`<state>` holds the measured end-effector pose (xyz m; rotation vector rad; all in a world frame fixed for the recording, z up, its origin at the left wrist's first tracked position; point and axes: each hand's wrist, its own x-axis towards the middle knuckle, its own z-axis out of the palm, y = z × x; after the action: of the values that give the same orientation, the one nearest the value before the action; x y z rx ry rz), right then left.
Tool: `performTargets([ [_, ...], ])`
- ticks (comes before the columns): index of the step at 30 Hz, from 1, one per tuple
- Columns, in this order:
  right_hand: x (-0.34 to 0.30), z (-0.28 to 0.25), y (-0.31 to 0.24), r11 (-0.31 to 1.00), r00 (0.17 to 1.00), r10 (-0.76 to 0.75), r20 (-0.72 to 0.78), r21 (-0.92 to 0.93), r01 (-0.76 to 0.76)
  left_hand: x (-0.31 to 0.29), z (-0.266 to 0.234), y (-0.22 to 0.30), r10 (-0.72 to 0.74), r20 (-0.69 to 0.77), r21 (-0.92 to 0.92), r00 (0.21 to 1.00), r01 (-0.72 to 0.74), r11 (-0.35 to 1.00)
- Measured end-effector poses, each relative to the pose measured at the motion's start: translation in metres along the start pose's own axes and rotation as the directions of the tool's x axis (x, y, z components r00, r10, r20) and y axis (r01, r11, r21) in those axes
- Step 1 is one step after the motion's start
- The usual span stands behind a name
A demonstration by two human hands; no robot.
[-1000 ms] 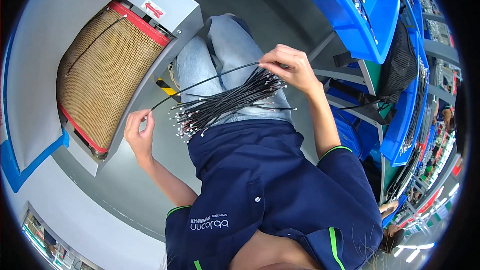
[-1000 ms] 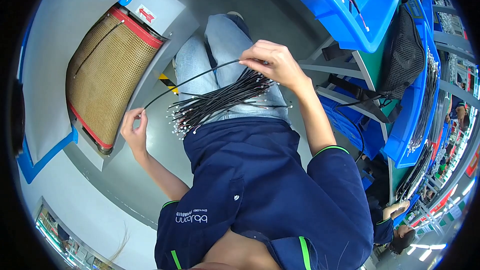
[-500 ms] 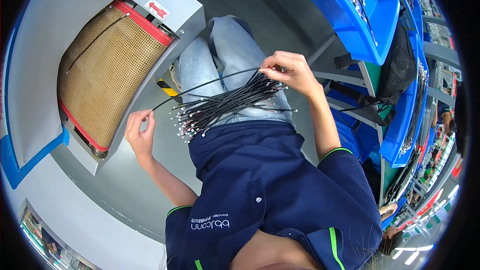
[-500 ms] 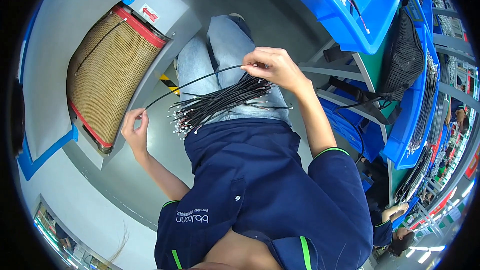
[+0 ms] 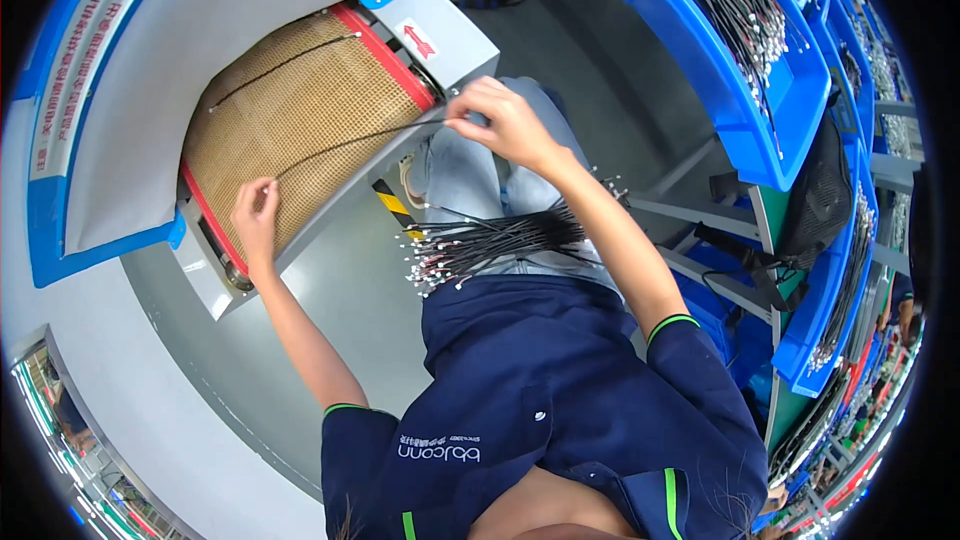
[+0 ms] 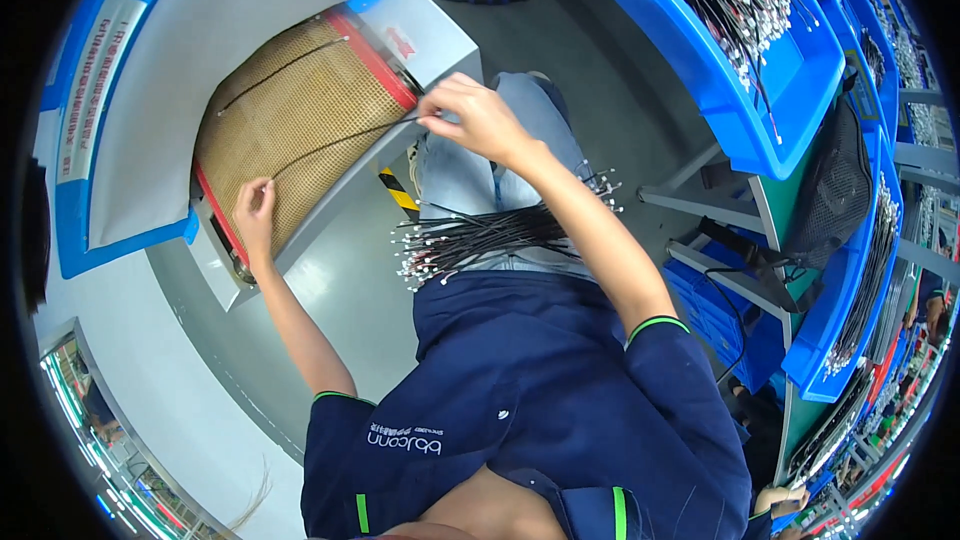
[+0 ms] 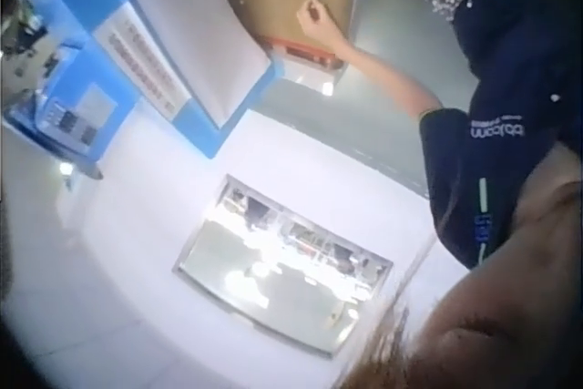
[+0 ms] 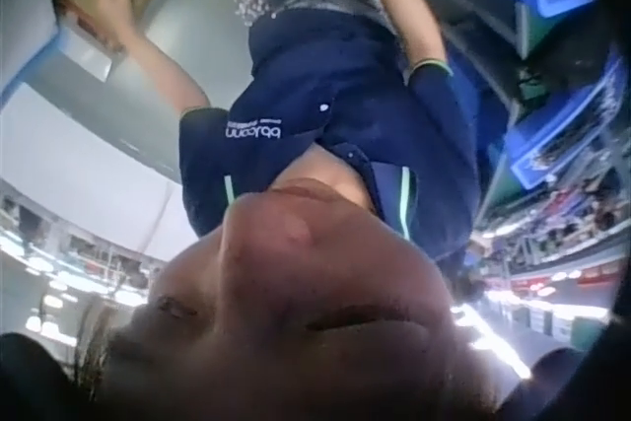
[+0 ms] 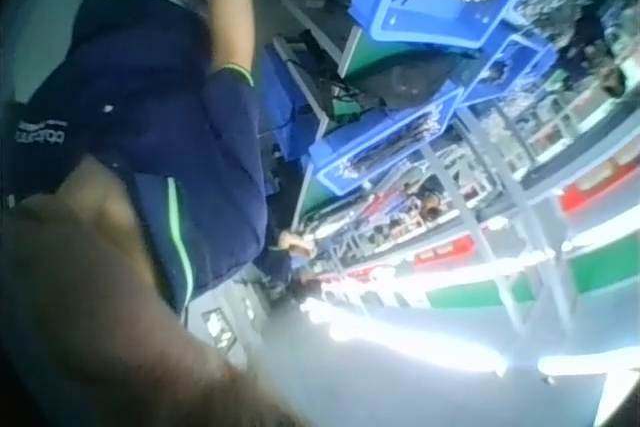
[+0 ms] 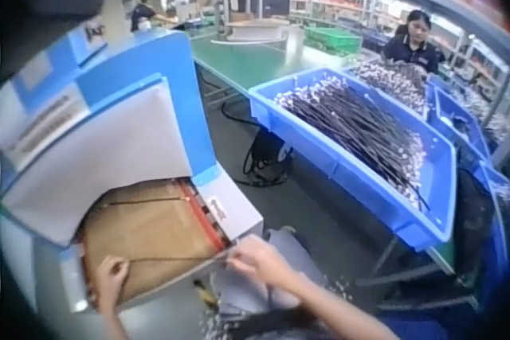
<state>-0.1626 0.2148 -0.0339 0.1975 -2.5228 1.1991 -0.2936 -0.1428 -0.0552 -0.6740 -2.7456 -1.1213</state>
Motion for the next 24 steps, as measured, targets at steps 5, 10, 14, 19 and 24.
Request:
performTargets([
  [5, 0.056, 0.051, 0.0, 0.994, 0.996, -0.076, -0.049, -0.076, 0.072, 0.043, -0.034, -0.04, -0.042, -0.001, 0.039, 0.999, 0.042, 0.998],
  [10, 0.072, 0.056, -0.004, 0.977, 1.0, -0.027, 0.005, -0.211, 0.027, 0.057, -0.032, -0.059, -0.021, 0.001, 0.021, 1.0, 0.021, 1.0],
  [14, 0.056, 0.05, 0.006, 0.986, 0.999, -0.036, 0.034, -0.162, 0.041, 0.054, -0.019, -0.065, -0.05, -0.013, 0.021, 0.999, 0.051, 0.998],
  [19, -0.019, 0.018, 0.017, 0.993, 0.993, 0.11, 0.037, 0.029, -0.111, 0.024, 0.013, -0.055, 0.003, -0.218, 0.129, 0.976, 0.025, 0.991],
  [24, -0.122, -0.011, 0.044, 0.925, 0.859, 0.35, 0.374, 0.009, -0.381, -0.056, 0.091, 0.014, -0.253, -0.033, -0.483, 0.967, 0.206, 0.851],
])
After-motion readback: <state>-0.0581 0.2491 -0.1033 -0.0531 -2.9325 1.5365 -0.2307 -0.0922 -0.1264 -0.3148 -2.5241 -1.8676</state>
